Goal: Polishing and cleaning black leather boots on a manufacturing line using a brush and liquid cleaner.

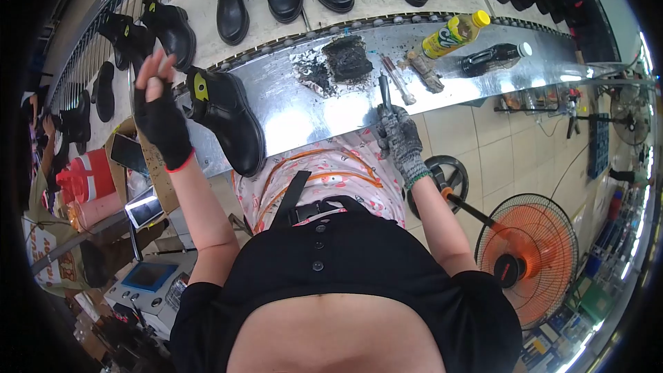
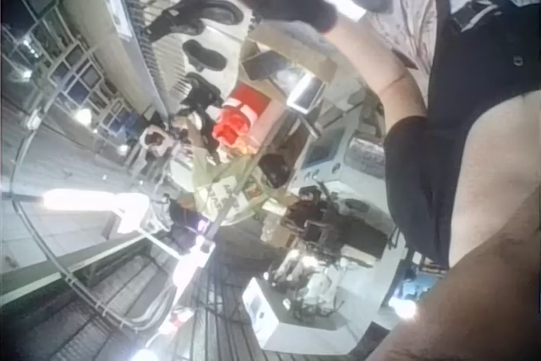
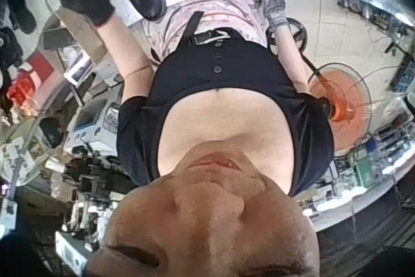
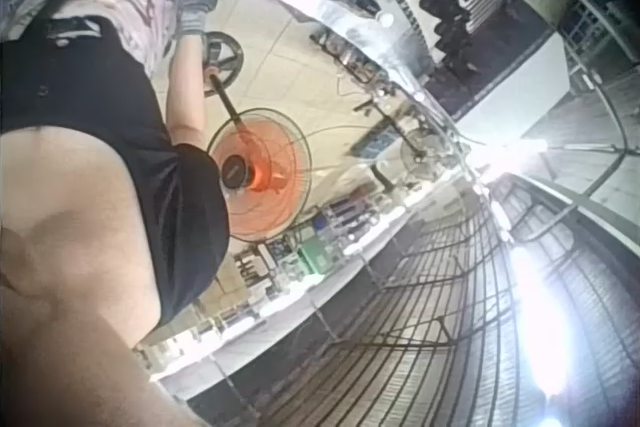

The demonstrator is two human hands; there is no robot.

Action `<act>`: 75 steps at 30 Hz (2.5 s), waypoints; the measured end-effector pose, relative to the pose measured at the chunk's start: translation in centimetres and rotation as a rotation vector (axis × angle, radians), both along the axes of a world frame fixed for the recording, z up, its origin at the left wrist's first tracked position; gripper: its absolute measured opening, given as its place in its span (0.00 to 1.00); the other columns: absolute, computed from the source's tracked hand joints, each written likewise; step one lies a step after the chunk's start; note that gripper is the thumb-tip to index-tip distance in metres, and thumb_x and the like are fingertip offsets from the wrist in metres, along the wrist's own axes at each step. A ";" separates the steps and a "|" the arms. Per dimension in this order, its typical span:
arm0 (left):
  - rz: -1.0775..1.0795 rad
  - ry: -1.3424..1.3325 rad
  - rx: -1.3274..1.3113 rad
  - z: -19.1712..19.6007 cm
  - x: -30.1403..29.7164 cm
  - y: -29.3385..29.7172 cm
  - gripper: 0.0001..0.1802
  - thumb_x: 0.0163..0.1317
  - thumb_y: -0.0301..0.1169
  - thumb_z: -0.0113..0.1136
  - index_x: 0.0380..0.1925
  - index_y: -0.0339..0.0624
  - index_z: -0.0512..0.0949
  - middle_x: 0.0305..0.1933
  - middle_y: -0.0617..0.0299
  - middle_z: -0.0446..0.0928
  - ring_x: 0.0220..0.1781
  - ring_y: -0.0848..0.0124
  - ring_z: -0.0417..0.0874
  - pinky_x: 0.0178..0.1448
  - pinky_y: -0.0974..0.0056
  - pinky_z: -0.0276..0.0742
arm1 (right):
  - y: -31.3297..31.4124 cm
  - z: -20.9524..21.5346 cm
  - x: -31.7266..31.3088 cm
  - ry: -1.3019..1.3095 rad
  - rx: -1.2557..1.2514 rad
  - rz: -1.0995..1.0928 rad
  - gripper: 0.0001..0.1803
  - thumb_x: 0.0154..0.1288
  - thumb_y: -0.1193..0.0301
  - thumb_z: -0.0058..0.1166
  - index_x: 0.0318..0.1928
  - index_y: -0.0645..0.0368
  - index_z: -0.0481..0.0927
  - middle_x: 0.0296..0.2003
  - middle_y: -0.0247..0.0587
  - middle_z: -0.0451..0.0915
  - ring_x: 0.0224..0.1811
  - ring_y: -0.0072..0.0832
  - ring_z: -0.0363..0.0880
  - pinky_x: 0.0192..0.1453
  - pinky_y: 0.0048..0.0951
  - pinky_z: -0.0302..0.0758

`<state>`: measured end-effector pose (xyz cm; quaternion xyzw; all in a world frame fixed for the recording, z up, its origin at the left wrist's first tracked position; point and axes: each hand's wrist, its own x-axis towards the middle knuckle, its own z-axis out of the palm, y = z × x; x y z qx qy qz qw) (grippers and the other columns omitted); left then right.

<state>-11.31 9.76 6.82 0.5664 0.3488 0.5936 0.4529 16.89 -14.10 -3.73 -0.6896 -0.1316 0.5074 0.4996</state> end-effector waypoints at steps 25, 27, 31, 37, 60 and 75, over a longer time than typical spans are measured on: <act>-0.670 -0.027 -0.602 -11.7 -3.3 8.6 0.40 0.65 0.61 0.31 0.28 0.30 0.77 0.32 0.53 0.77 0.45 0.61 0.75 0.55 0.62 0.67 | 2.7 2.5 3.3 -0.796 -0.511 0.675 0.27 0.63 0.46 0.45 0.51 0.53 0.75 0.37 0.54 0.80 0.44 0.44 0.79 0.47 0.40 0.74; -0.682 -0.041 -0.563 -11.7 -3.0 8.5 0.41 0.65 0.60 0.30 0.25 0.31 0.77 0.30 0.52 0.77 0.46 0.59 0.75 0.56 0.61 0.66 | 3.2 4.2 3.6 -1.124 -0.500 0.758 0.24 0.64 0.48 0.44 0.49 0.52 0.75 0.36 0.52 0.80 0.43 0.42 0.80 0.46 0.41 0.75; -0.680 -0.053 -0.602 -11.5 -2.7 8.3 0.41 0.65 0.61 0.29 0.22 0.32 0.76 0.27 0.52 0.76 0.47 0.57 0.75 0.59 0.59 0.63 | 4.6 5.4 4.7 -1.162 -0.519 0.941 0.23 0.63 0.49 0.45 0.49 0.51 0.74 0.36 0.49 0.80 0.40 0.47 0.79 0.43 0.45 0.75; -0.710 -0.004 -0.479 -11.5 -2.5 8.0 0.44 0.63 0.65 0.25 0.20 0.33 0.75 0.24 0.54 0.74 0.41 0.61 0.72 0.61 0.60 0.61 | 2.5 1.3 3.7 -0.284 -0.301 0.546 0.25 0.65 0.49 0.46 0.48 0.57 0.75 0.28 0.37 0.80 0.23 0.24 0.79 0.26 0.27 0.73; -0.698 -0.105 0.066 -7.2 -1.2 5.0 0.54 0.42 0.80 0.24 0.18 0.34 0.74 0.26 0.57 0.71 0.43 0.64 0.69 0.63 0.59 0.54 | 1.7 -0.9 1.9 -0.576 -0.285 0.411 0.30 0.52 0.52 0.62 0.45 0.65 0.74 0.32 0.48 0.81 0.36 0.35 0.81 0.45 0.34 0.75; -0.667 0.045 0.209 -5.0 -0.3 3.0 0.55 0.44 0.79 0.17 0.17 0.34 0.75 0.23 0.58 0.70 0.33 0.65 0.72 0.65 0.51 0.55 | 0.6 -1.8 0.3 -0.571 -0.170 0.346 0.35 0.55 0.58 0.60 0.59 0.64 0.65 0.47 0.54 0.76 0.51 0.42 0.75 0.56 0.37 0.70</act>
